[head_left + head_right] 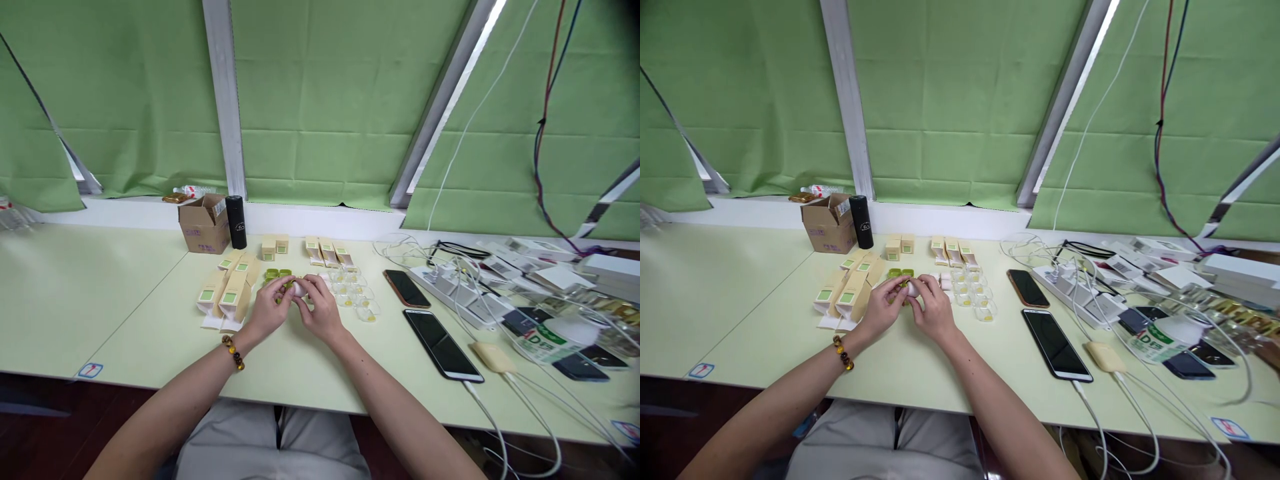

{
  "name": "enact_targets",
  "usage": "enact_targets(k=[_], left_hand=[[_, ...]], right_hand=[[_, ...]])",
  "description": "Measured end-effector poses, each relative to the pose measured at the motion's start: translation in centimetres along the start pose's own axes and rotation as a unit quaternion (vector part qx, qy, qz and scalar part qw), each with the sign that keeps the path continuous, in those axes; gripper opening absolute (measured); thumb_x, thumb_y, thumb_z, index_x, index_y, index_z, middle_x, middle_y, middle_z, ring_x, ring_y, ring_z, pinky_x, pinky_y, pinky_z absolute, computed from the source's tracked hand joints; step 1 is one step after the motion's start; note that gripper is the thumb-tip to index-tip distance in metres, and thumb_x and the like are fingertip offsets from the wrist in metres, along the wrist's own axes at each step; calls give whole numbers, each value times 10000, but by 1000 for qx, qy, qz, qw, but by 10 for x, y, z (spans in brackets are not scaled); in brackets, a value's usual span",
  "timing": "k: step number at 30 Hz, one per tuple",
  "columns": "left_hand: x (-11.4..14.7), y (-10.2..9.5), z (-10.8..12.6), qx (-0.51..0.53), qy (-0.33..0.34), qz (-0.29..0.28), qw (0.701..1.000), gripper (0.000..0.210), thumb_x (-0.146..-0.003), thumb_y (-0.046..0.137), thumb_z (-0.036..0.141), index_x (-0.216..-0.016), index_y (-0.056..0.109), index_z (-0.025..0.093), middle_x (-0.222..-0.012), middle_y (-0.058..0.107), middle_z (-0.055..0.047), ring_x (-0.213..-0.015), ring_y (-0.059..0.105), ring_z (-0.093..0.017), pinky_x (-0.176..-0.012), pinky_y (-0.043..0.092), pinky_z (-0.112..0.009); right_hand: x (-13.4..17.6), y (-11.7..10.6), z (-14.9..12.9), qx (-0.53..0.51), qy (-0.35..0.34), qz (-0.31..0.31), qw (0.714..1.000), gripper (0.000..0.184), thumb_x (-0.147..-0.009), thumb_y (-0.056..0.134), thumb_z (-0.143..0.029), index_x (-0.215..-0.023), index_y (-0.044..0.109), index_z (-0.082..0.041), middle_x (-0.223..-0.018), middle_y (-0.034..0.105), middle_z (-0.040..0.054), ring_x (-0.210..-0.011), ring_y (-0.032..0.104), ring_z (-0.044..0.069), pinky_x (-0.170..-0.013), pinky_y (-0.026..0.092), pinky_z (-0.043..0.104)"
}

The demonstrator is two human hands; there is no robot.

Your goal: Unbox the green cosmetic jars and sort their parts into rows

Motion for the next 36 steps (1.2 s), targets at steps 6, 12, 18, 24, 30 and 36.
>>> enact_targets(k=[6, 12, 18, 24, 30, 36], left_hand=[[0, -3, 5, -33, 23, 5, 999, 369, -993, 631, 408, -1297, 724, 219, -1281, 724, -139, -1109, 708, -279, -922, 609, -413], [-2, -4, 10, -69, 44, 9, 997, 326, -994, 609, 341, -1279, 730, 238, -1266, 736, -113, -1155, 688, -290, -1028, 550, -452], [-3, -4, 6, -86, 34, 12, 996, 287, -985, 600, 306, -1225, 745, 247, -1184, 764, -88, -1074, 703, -278, -1022, 534, -448], [-5, -6, 5, -61, 23, 6, 998, 300, -982, 622, 341, -1237, 745, 241, -1198, 756, -105, -1042, 703, -274, -966, 557, -434], [-5, 0, 11, -64, 73, -73, 993, 519, -904, 721, 258, -1415, 635, 262, -1494, 589, -129, -1391, 535, -332, -1164, 440, -514], [-9, -3, 5, -85, 25, -41, 995, 391, -878, 771, 316, -1262, 714, 271, -1227, 667, -110, -1205, 602, -300, -1071, 485, -477]], right_hand=[[-1, 1, 1, 3, -1, -10, 1000, 383, -1011, 548, -223, -1390, 590, -252, -1179, 605, 127, -966, 671, 240, -799, 629, 404], [-1, 6, 0, 25, -8, -29, 999, 393, -1032, 484, -214, -1417, 559, -241, -1199, 628, 140, -1084, 666, 269, -860, 631, 421], [-1, 13, -3, 80, -26, -35, 996, 380, -1043, 424, -208, -1406, 536, -204, -1212, 626, 165, -1105, 648, 289, -830, 624, 424], [0, 13, 1, 55, 0, -31, 998, 351, -1046, 454, -237, -1385, 538, -211, -1217, 608, 159, -1089, 651, 283, -822, 624, 422], [2, 4, 14, -8, 52, -13, 999, 316, -1028, 510, -253, -1334, 579, -221, -1225, 598, 145, -1126, 638, 283, -917, 605, 467], [1, 4, 15, -46, 60, -10, 997, 289, -1016, 521, -242, -1295, 590, -216, -1216, 606, 139, -1125, 632, 273, -929, 592, 457]])
Point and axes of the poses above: each hand's wrist, its own x-axis away from the middle knuckle, its own y-axis out of the palm, z = x × y, the point moved 8 cm from there along -x, towards the middle knuckle
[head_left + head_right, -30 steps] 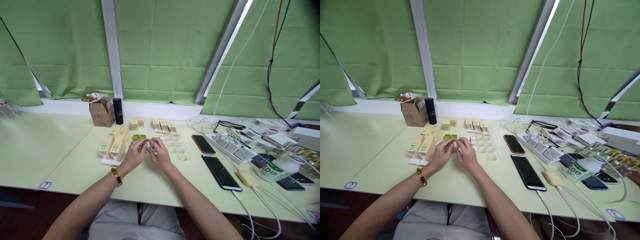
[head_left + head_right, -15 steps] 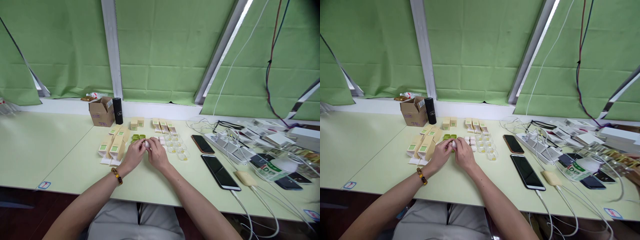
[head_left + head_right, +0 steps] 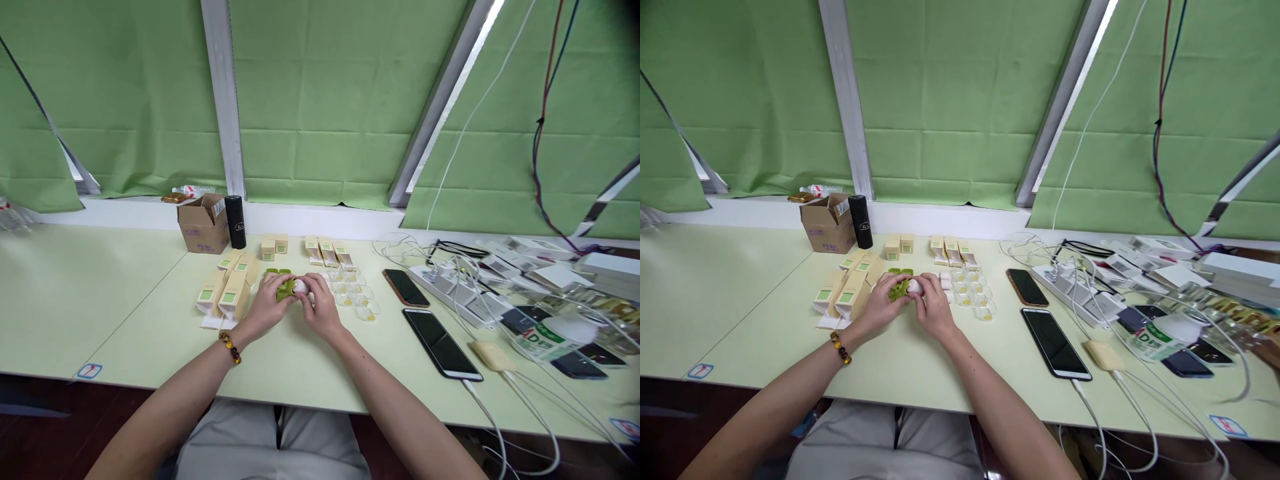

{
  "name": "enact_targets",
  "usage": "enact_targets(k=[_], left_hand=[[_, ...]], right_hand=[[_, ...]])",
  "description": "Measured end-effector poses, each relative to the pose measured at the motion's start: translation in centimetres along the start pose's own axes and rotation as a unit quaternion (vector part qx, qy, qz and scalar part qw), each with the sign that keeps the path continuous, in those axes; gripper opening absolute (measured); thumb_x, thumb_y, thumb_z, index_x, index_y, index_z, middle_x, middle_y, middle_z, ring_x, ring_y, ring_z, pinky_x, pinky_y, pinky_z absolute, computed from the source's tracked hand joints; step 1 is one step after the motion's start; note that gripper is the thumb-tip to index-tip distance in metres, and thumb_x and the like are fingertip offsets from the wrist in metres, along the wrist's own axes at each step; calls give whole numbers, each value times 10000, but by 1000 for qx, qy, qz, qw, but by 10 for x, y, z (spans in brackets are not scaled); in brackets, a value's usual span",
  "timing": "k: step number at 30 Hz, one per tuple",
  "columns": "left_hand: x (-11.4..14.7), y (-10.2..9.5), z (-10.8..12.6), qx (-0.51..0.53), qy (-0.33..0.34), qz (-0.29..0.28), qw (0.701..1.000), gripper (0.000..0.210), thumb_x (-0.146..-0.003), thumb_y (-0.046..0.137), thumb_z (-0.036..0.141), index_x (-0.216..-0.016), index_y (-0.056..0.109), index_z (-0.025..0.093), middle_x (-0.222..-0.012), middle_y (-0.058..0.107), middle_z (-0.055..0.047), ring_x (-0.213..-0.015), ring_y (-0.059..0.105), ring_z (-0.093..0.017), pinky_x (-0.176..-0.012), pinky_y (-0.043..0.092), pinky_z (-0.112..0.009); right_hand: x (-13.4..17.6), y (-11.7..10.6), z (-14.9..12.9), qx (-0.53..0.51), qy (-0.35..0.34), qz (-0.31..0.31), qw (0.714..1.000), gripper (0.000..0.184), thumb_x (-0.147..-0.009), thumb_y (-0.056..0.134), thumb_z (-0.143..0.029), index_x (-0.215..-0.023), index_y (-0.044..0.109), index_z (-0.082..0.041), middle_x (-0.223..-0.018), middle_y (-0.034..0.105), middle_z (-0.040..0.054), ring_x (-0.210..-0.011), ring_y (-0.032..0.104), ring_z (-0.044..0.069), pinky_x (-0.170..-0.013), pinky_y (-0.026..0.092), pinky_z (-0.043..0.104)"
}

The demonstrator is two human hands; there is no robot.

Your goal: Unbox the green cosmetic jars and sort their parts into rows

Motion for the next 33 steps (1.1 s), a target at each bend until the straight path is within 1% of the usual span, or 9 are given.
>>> enact_targets(k=[7, 11, 14, 17, 20, 23, 28, 31, 33], left_hand=[[3, 6, -15, 100, -61, 8, 993, 428, -873, 763, 283, -1293, 687, 255, -1278, 678, -99, -1137, 635, -249, -995, 529, -394], [0, 9, -30, 175, -86, 10, 981, 477, -865, 769, 270, -1324, 643, 231, -1322, 669, -116, -1194, 639, -246, -1045, 525, -407], [-3, 8, -33, 231, -81, 11, 970, 500, -844, 794, 260, -1316, 633, 227, -1387, 644, -117, -1287, 612, -249, -1127, 486, -417], [-6, 7, -27, 275, -59, 12, 960, 503, -835, 810, 256, -1304, 635, 212, -1394, 647, -124, -1320, 602, -255, -1155, 470, -420], [-6, 6, -20, 300, -40, 12, 953, 502, -824, 826, 249, -1286, 636, 193, -1372, 664, -139, -1303, 618, -262, -1149, 476, -424], [-6, 5, -16, 303, -36, 13, 952, 500, -825, 831, 253, -1282, 638, 192, -1371, 666, -145, -1299, 622, -265, -1142, 483, -426], [-6, -1, -19, 283, -39, 43, 957, 533, -828, 832, 282, -1311, 626, 194, -1373, 664, -145, -1316, 610, -268, -1165, 465, -442], [-5, -5, -24, 265, -46, 69, 961, 535, -834, 824, 293, -1322, 623, 204, -1384, 654, -134, -1326, 600, -264, -1182, 453, -448], [-5, -7, -26, 255, -49, 80, 962, 534, -836, 822, 294, -1327, 625, 214, -1392, 648, -125, -1335, 593, -261, -1197, 439, -453]], right_hand=[[0, -4, 2, -51, 36, 42, 997, 246, -1038, 486, -315, -1233, 602, -220, -1181, 629, 130, -1090, 644, 262, -884, 599, 432], [-1, -14, 18, -163, 126, 98, 974, 304, -1048, 485, -437, -1214, 603, -211, -1139, 664, 121, -930, 690, 226, -774, 611, 382], [-1, -12, 33, -289, 210, 118, 927, 381, -1007, 556, -536, -1194, 620, -210, -1005, 709, 82, -824, 711, 212, -732, 608, 371], [-2, -6, 42, -429, 265, 130, 854, 417, -934, 663, -594, -1123, 661, -223, -946, 713, 51, -813, 717, 208, -712, 597, 357], [0, 1, 47, -533, 310, 133, 776, 401, -849, 793, -558, -1081, 697, -244, -995, 722, 36, -845, 717, 191, -710, 586, 320], [1, 2, 49, -572, 334, 136, 736, 387, -806, 853, -508, -1061, 716, -252, -988, 732, 25, -874, 715, 183, -730, 588, 305], [-2, -1, 42, -577, 326, 125, 738, 369, -829, 839, -483, -1122, 720, -294, -952, 705, -8, -908, 713, 172, -810, 597, 317], [-5, -3, 35, -557, 305, 115, 764, 426, -830, 832, -459, -1210, 705, -317, -982, 687, -14, -942, 708, 172, -893, 596, 347], [-6, -5, 32, -521, 293, 109, 794, 502, -812, 842, -430, -1274, 680, -323, -1022, 677, -6, -943, 699, 174, -903, 596, 359]])
Point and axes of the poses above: each hand's wrist, its own x-axis away from the middle knuckle, its own y-axis out of the palm, z = x × y, the point moved 8 cm from there along -x, towards the middle knuckle
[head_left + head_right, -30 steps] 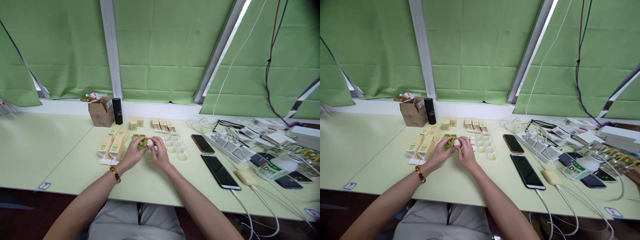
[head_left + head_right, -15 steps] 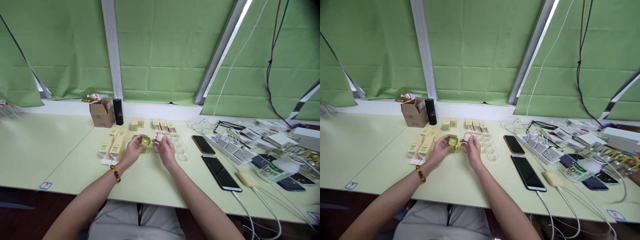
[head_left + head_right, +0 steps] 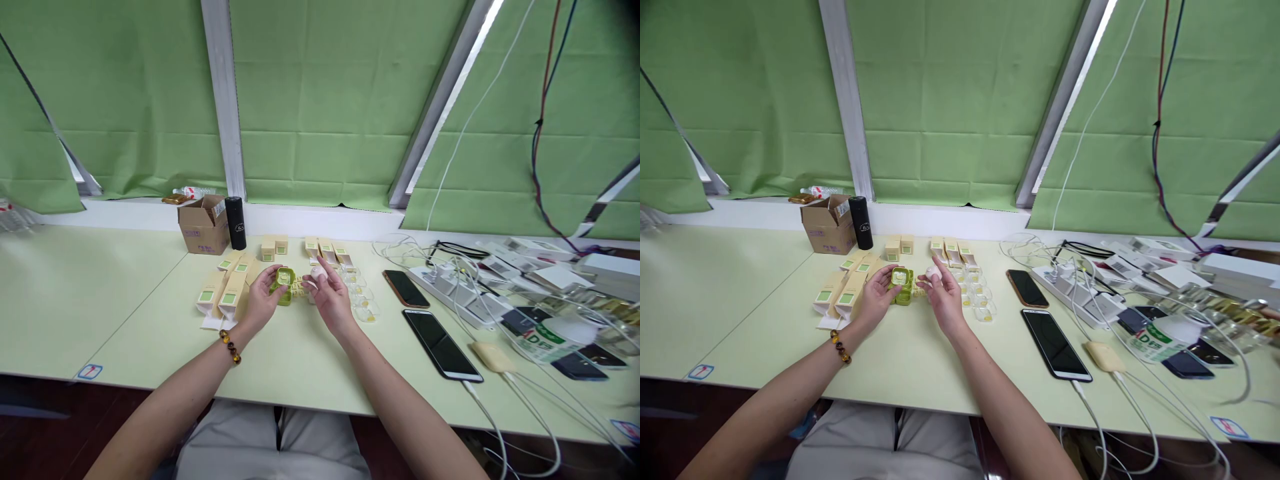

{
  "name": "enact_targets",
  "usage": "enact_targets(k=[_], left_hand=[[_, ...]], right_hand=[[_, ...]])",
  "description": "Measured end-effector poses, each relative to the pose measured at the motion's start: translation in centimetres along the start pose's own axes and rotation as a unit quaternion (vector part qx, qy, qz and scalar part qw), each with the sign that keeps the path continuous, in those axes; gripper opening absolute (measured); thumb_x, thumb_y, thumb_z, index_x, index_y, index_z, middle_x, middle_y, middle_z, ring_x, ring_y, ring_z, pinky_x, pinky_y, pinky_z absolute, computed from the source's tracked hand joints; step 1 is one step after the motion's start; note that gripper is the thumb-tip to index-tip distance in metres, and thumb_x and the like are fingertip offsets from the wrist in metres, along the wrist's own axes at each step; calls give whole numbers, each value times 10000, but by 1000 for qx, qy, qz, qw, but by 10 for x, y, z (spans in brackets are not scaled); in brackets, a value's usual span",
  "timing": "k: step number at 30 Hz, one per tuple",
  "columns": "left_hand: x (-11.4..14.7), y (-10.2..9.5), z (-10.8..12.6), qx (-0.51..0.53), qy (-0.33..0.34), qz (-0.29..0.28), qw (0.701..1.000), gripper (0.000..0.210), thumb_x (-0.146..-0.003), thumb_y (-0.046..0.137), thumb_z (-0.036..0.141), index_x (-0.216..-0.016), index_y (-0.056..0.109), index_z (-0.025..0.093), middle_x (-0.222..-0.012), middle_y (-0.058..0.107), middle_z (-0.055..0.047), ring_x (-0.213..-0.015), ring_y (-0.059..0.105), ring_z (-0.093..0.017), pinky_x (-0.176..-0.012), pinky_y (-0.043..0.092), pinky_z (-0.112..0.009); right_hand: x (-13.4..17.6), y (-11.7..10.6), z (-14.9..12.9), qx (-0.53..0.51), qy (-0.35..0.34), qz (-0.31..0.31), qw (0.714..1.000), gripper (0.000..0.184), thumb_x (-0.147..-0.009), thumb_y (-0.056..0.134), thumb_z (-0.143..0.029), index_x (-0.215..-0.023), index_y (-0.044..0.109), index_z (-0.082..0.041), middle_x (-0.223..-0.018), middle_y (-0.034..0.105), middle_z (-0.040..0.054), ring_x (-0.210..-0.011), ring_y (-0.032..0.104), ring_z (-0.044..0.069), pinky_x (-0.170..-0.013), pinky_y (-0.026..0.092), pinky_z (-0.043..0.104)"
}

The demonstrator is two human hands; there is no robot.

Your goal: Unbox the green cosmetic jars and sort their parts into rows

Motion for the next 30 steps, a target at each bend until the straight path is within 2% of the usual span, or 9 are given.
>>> enact_targets(k=[5, 8, 11, 14, 16, 18, 21, 24, 30], left_hand=[[-1, -4, -2, -15, 5, 12, 1000, 537, -836, 821, 300, -1330, 624, 224, -1396, 647, -125, -1337, 592, -261, -1201, 434, -458], [0, -4, -1, -21, 6, 17, 1000, 541, -835, 822, 307, -1332, 623, 224, -1397, 647, -125, -1337, 593, -259, -1202, 435, -458], [1, -4, 1, -28, 2, 18, 999, 531, -842, 813, 306, -1332, 625, 227, -1405, 643, -122, -1340, 592, -261, -1201, 438, -463], [2, -3, 1, -36, -8, 16, 999, 532, -851, 801, 296, -1347, 617, 243, -1426, 634, -110, -1361, 577, -260, -1216, 424, -471], [2, -4, 0, -40, -9, 19, 999, 528, -851, 799, 289, -1345, 617, 250, -1422, 638, -100, -1360, 577, -255, -1225, 414, -475], [2, -5, -2, -42, -5, 22, 999, 512, -850, 795, 284, -1332, 625, 252, -1410, 645, -93, -1349, 583, -251, -1223, 417, -476], [2, -4, -2, -51, 4, 23, 998, 495, -857, 780, 281, -1328, 629, 257, -1406, 646, -85, -1342, 584, -248, -1212, 427, -469], [2, -3, -2, -65, 7, 24, 998, 487, -859, 775, 285, -1324, 632, 252, -1406, 646, -87, -1330, 587, -247, -1198, 436, -455], [3, -3, -1, -74, 9, 25, 997, 496, -857, 769, 275, -1332, 629, 246, -1416, 642, -93, -1342, 578, -243, -1188, 433, -426]], right_hand=[[2, -6, -5, 124, -62, 30, 990, 671, -712, 890, -346, -1324, 618, -311, -1156, 656, 35, -944, 672, 180, -835, 605, 335], [2, -10, -9, 152, -93, 45, 983, 599, -681, 896, -315, -1219, 636, -273, -1138, 669, 47, -990, 666, 194, -878, 598, 348], [2, -11, -17, 188, -99, 44, 976, 459, -700, 875, -311, -1107, 674, -239, -1073, 698, 59, -926, 669, 202, -840, 602, 368], [3, -11, -40, 243, -148, 38, 958, 367, -758, 830, -298, -1094, 696, -239, -1140, 707, 81, -991, 681, 232, -869, 602, 403], [6, -9, -63, 314, -208, 27, 926, 300, -813, 774, -275, -1105, 708, -249, -1230, 686, 90, -1138, 658, 263, -966, 579, 436], [10, -5, -75, 427, -236, -12, 873, 274, -861, 704, -222, -1133, 711, -261, -1214, 696, 86, -1149, 655, 272, -1009, 555, 465], [19, -5, -71, 565, -238, -96, 784, 365, -881, 612, -116, -1208, 677, -264, -1209, 716, 89, -1143, 664, 290, -1004, 547, 499], [32, -15, -59, 638, -257, -138, 713, 402, -870, 539, -34, -1198, 665, -230, -1183, 718, 117, -1122, 660, 308, -970, 550, 510], [41, -29, -39, 726, -233, -138, 632, 344, -842, 521, -2, -1064, 702, -193, -1112, 707, 127, -958, 651, 277, -825, 519, 413]])
Point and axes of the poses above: each hand's wrist, its own x-axis away from the middle knuckle, its own y-axis out of the palm, z = x × y, the point moved 8 cm from there along -x, towards the middle knuckle
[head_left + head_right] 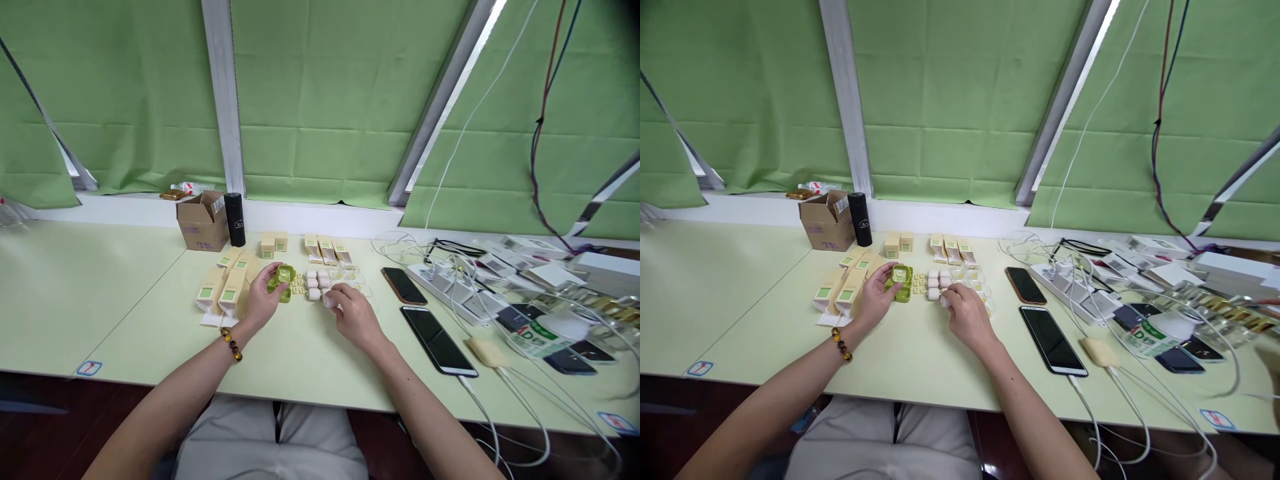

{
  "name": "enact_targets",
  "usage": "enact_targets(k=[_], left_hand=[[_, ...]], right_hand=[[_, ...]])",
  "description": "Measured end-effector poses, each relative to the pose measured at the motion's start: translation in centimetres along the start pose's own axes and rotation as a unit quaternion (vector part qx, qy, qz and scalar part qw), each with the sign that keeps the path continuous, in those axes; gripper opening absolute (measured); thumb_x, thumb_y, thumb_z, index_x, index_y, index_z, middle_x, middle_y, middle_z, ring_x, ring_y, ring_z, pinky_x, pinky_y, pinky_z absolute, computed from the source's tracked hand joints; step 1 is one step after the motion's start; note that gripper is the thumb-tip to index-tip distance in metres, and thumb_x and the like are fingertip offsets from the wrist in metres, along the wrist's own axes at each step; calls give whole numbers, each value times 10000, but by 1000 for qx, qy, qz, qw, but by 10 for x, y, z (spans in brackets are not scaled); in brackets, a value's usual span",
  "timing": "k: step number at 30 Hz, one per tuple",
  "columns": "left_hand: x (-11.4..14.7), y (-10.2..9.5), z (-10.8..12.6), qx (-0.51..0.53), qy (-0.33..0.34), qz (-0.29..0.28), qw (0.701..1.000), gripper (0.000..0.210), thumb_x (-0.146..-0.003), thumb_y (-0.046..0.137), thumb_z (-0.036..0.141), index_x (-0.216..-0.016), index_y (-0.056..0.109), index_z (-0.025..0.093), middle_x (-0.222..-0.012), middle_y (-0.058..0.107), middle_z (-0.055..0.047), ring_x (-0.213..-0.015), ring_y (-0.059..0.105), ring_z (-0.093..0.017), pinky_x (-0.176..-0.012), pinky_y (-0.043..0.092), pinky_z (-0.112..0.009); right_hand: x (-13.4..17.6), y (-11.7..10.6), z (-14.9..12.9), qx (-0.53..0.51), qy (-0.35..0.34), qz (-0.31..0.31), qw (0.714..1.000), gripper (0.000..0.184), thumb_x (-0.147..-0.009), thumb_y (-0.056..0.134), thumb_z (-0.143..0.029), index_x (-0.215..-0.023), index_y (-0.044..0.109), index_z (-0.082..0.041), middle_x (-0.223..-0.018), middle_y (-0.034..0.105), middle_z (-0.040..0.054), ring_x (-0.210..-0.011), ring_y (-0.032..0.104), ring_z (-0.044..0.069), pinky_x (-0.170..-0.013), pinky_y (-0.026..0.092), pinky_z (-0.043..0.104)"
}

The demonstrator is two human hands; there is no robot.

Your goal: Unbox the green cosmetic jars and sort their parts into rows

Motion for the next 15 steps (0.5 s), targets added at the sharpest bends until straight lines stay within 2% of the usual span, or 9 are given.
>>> enact_targets(k=[4, 10, 15], left_hand=[[0, 0, 0, -3, 5, 2, 1000, 492, -858, 776, 286, -1327, 636, 246, -1405, 648, -94, -1331, 582, -246, -1186, 429, -425], [1, 1, 3, -6, 3, 0, 1000, 485, -860, 774, 291, -1325, 641, 254, -1389, 657, -83, -1329, 579, -251, -1185, 435, -437], [3, 1, 5, -9, -3, -1, 1000, 492, -863, 779, 304, -1332, 637, 257, -1403, 650, -81, -1335, 573, -251, -1185, 437, -437]], right_hand=[[0, 7, -3, 58, -20, -31, 998, 367, -784, 540, 39, -992, 719, -205, -1019, 718, 102, -918, 621, 263, -787, 448, 370], [1, 16, 2, 74, -17, -54, 996, 345, -774, 534, 59, -915, 711, -202, -954, 699, 86, -869, 591, 239, -777, 396, 345], [1, 18, 4, 64, -1, -70, 995, 406, -759, 546, 54, -1050, 692, -189, -1017, 716, 100, -931, 618, 258, -818, 423, 353]])
Point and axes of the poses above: each hand's wrist, its own x-axis away from the middle knuckle, its own y-axis out of the palm, z = x × y, the point moved 8 cm from there along -x, towards the middle knuckle
